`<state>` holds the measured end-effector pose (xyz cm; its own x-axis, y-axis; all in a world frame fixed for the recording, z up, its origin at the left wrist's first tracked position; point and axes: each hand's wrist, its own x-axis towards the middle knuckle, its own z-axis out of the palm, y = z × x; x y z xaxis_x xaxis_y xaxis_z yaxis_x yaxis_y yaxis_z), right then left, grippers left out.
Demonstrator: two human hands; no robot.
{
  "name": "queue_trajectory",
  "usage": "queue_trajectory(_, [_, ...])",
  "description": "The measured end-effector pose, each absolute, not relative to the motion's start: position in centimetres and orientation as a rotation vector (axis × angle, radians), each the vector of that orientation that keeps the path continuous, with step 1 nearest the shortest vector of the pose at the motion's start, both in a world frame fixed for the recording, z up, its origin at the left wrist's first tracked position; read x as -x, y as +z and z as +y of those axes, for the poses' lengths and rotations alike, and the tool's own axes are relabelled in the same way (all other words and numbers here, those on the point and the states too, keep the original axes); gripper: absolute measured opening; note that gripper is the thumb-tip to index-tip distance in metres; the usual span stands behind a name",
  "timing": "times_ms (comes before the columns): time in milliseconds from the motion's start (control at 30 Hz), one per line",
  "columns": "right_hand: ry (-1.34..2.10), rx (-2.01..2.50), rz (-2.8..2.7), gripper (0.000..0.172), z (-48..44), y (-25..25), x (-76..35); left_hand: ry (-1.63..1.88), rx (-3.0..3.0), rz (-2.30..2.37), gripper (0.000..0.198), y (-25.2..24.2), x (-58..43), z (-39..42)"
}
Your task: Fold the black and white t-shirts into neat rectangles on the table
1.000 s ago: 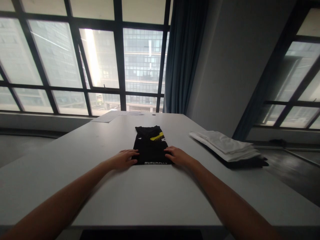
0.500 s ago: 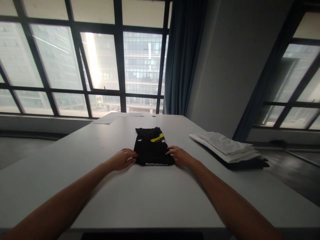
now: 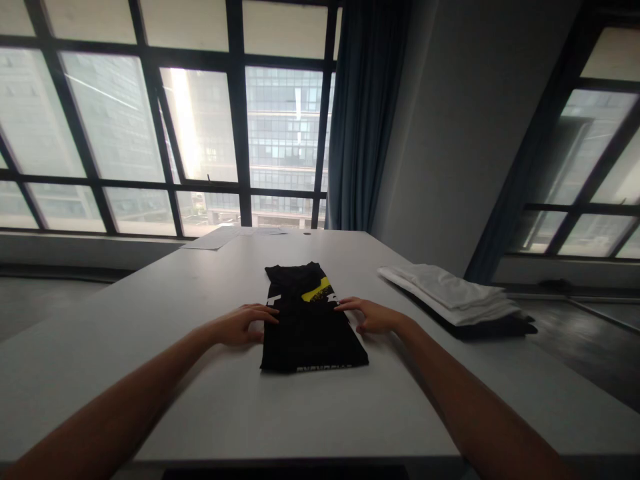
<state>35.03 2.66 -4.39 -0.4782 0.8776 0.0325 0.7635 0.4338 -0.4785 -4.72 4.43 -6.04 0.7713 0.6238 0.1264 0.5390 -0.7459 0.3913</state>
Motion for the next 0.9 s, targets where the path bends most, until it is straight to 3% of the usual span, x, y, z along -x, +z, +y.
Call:
queue_trajectory(133, [0.417,1.357,-2.412,0.044,3.4,-5.7,-33.5,0.561,-2.739,0.891,0.026,-7.4,3.5,4.9])
queue_trajectory(267, [0.299,1.299,-2.343,0.028,3.3,-5.5,-32.5,0.684,-2.731,0.823,0.026,-7.1,2.9,4.9])
queue_trajectory(367, [0.449,1.205,-2.374,0.021,2.4,-3.9,-32.8,0.618,-2.660,0.724,0.026,-5.4,3.4,4.3])
queue_trajectory(467, [0.742,1.046,-2.469,0.027,1.1,-2.0,-33.3,0.459,-2.496,0.611,0.028,-3.3,4.1,3.3])
queue_trajectory(567, [0.991,0.928,-2.391,0.043,0.9,-1.4,-33.2,0.411,-2.233,0.615,0.039,-2.2,4.0,3.2])
queue_trajectory(733, [0.896,1.217,-1.792,0.061,3.7,-4.1,-31.5,0.890,-1.666,0.933,0.072,-3.8,2.9,5.2])
queue_trajectory(900, [0.891,1.404,-1.710,0.061,5.3,-6.6,-30.4,0.887,-1.551,1.286,0.080,-6.0,2.8,6.7])
